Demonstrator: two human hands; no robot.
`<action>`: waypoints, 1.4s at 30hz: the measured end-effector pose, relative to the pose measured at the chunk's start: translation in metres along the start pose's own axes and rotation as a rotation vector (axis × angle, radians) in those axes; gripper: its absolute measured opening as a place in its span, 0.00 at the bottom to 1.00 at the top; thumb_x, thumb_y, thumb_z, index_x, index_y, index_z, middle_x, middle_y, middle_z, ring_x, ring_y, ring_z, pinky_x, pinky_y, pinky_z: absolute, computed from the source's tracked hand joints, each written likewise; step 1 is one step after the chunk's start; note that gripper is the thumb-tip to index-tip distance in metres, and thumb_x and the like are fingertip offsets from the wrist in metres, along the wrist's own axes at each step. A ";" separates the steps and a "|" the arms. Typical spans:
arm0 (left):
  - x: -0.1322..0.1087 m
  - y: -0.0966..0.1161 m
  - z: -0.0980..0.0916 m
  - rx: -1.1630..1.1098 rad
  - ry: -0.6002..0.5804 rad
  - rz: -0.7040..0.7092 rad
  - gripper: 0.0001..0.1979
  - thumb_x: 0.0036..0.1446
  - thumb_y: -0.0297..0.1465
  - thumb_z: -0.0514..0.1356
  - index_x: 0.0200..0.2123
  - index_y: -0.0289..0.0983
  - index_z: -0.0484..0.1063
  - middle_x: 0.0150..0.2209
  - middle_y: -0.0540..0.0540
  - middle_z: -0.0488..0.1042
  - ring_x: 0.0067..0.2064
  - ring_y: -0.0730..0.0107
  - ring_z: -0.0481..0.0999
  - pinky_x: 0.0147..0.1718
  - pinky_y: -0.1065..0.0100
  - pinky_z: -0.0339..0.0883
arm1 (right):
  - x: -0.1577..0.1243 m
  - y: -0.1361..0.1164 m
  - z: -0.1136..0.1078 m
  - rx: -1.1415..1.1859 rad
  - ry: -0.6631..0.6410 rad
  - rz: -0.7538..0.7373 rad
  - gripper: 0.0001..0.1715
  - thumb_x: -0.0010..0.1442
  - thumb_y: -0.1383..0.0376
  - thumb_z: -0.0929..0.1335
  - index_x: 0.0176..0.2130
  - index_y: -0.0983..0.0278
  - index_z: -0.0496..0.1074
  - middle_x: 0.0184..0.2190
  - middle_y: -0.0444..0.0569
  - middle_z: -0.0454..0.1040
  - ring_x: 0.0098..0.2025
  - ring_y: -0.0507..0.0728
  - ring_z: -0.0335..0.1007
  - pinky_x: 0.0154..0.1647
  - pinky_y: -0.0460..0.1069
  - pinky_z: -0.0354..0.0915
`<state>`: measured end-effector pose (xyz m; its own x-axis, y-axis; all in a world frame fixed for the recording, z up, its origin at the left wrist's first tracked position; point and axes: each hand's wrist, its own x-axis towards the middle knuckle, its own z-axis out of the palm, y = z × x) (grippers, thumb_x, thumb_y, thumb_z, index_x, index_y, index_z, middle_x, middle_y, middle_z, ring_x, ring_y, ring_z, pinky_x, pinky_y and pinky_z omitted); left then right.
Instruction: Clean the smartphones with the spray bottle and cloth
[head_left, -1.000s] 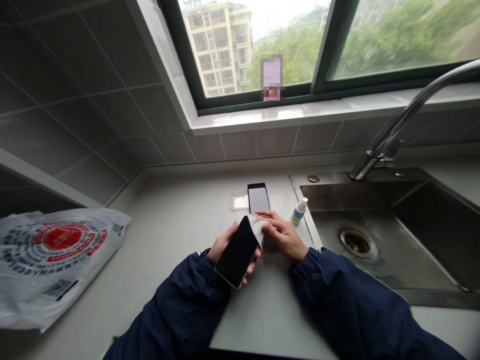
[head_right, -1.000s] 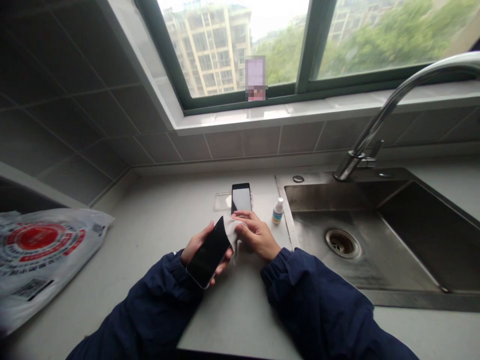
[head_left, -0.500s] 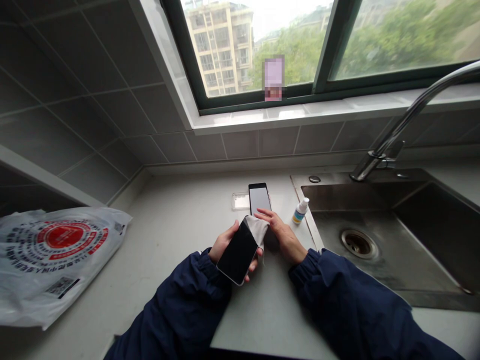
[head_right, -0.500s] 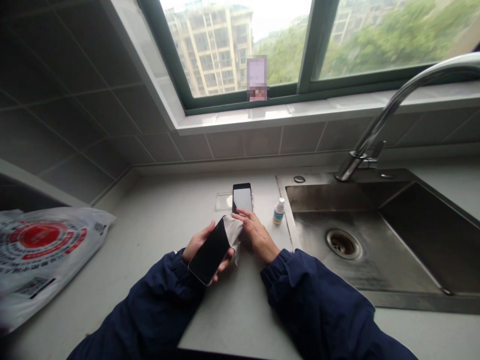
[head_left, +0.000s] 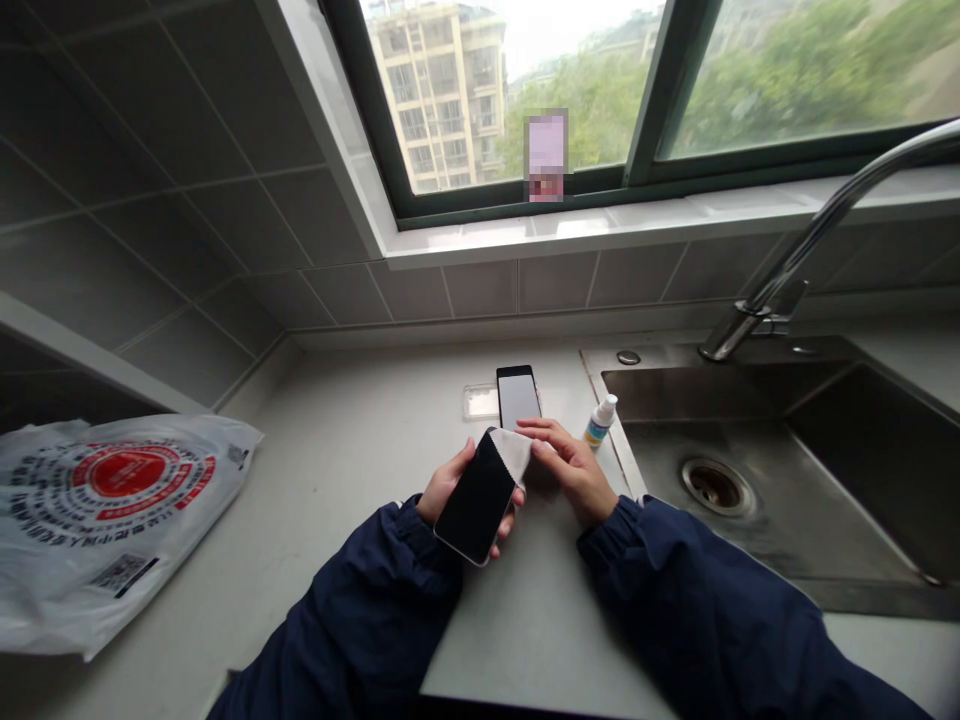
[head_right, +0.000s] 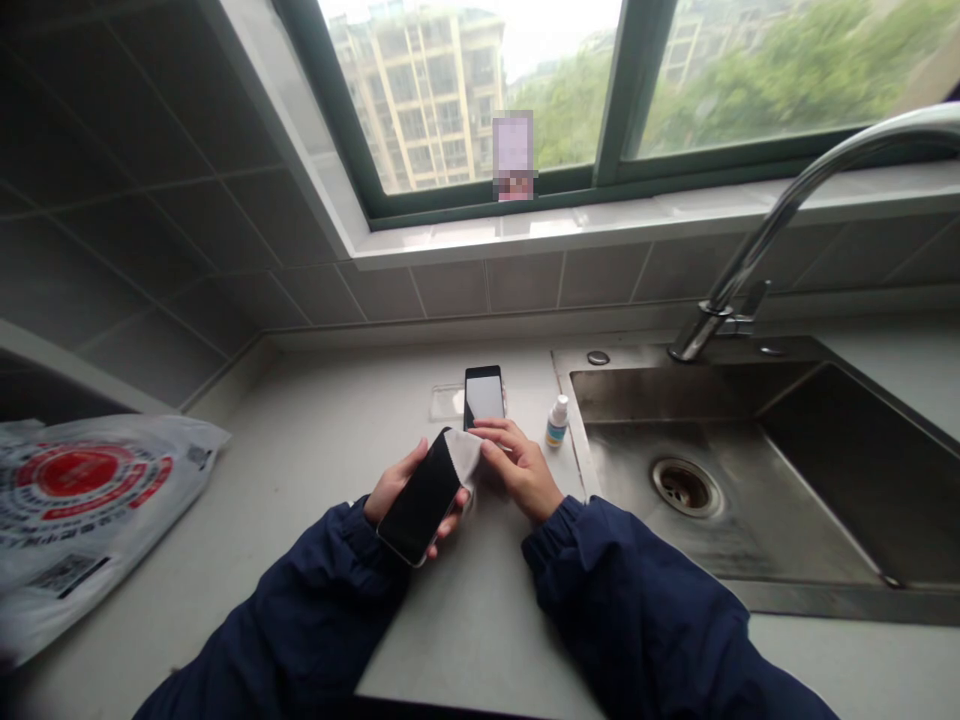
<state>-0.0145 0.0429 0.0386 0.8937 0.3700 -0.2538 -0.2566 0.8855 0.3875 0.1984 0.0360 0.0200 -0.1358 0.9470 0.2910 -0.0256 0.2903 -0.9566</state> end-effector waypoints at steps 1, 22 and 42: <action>0.000 0.000 0.000 0.001 0.000 -0.008 0.44 0.62 0.59 0.37 0.49 0.24 0.73 0.42 0.34 0.75 0.33 0.54 0.78 0.27 0.53 0.77 | 0.000 0.000 0.000 0.016 -0.020 0.001 0.18 0.66 0.52 0.68 0.49 0.56 0.79 0.55 0.53 0.71 0.61 0.63 0.64 0.66 0.61 0.57; 0.000 -0.001 0.001 0.000 0.010 -0.044 0.42 0.62 0.59 0.41 0.49 0.27 0.73 0.40 0.33 0.77 0.34 0.54 0.79 0.31 0.53 0.76 | -0.002 -0.002 -0.002 -0.425 0.007 -0.209 0.18 0.67 0.56 0.67 0.53 0.56 0.77 0.56 0.54 0.70 0.59 0.64 0.67 0.61 0.62 0.64; 0.016 -0.015 0.001 -0.118 0.241 0.381 0.38 0.65 0.55 0.44 0.64 0.32 0.63 0.51 0.33 0.76 0.51 0.55 0.78 0.58 0.57 0.63 | -0.031 -0.030 0.035 -0.817 -0.553 -0.483 0.41 0.68 0.47 0.63 0.69 0.68 0.54 0.70 0.57 0.54 0.74 0.71 0.37 0.71 0.70 0.41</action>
<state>0.0036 0.0354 0.0297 0.6203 0.7176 -0.3167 -0.6029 0.6945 0.3928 0.1689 -0.0066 0.0391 -0.7186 0.5757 0.3901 0.4402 0.8109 -0.3856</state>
